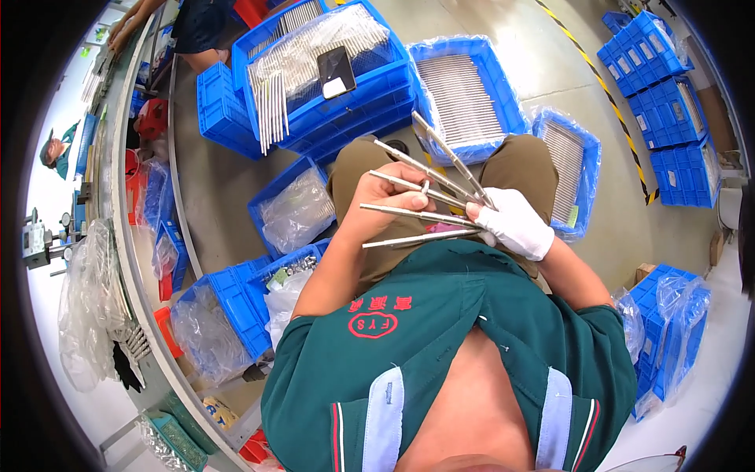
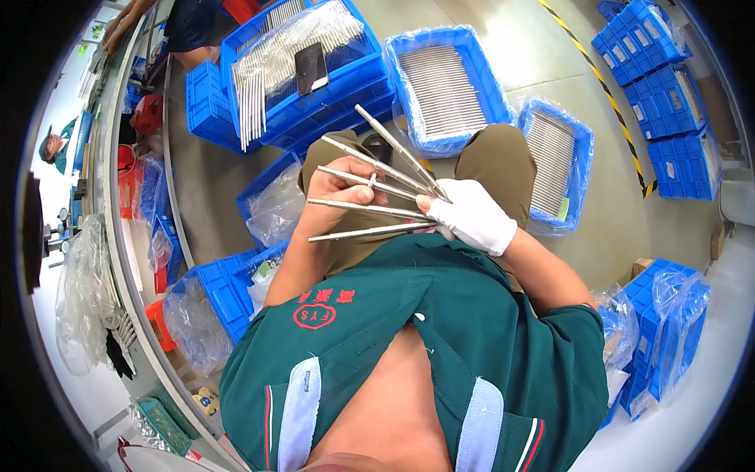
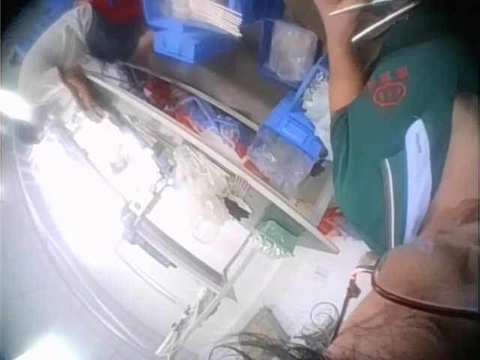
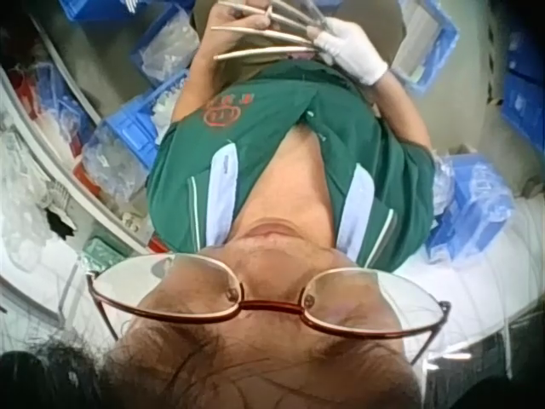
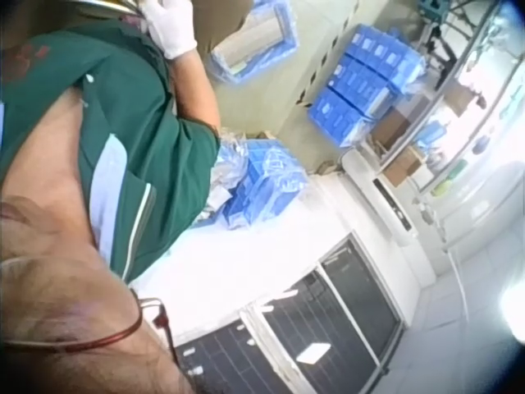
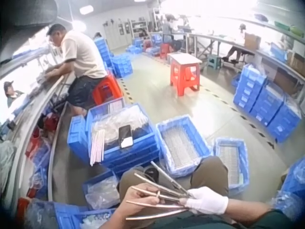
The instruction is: The person sorts and organizes small metal tubes into blue crates by hand.
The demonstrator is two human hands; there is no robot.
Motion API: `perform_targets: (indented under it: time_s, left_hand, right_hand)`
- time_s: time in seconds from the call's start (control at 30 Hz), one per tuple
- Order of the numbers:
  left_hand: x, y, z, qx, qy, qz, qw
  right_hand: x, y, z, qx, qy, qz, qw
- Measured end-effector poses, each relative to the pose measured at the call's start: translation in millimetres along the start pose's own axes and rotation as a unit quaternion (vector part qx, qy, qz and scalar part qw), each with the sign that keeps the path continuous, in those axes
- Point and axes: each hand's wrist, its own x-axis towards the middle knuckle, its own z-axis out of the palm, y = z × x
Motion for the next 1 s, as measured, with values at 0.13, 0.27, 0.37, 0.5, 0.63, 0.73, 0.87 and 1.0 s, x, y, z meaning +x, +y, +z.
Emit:
perform_targets:
  time_s: [0.13, 0.27, 0.37, 0.5, 0.63, 0.73, 0.87, 1.0]
  left_hand:
    - [-4, 12, -38, 0.022, 0.055, 0.103, 0.993]
    - [7, 11, -38, -0.008, 0.025, 0.092, 0.995]
    - [9, 9, -40, -0.027, 0.011, 0.092, 0.995]
    - [10, 11, -42, -0.044, -0.010, 0.066, 0.997]
    - [11, 11, -37, 0.030, -0.030, 0.039, 0.998]
    - [16, 3, -34, -0.032, -0.053, 0.030, 0.998]
    - [18, 7, -34, -0.027, -0.065, 0.035, 0.997]
    - [17, 4, -24, 0.006, -0.076, 0.008, 0.997]
  right_hand:
    - [0, 13, -9, 0.013, -0.023, 0.028, 0.999]
    - [-2, 16, -6, 0.056, -0.062, 0.048, 0.995]
    - [-4, 14, -6, 0.060, -0.072, 0.044, 0.995]
    - [-5, 12, -5, 0.055, -0.079, 0.048, 0.994]
    - [-4, 14, -6, 0.077, -0.085, 0.048, 0.992]
    - [-3, 13, -6, 0.093, -0.095, 0.061, 0.989]
    - [-4, 13, -4, 0.120, -0.089, 0.062, 0.987]
    - [-5, 8, -3, 0.138, -0.101, 0.062, 0.983]
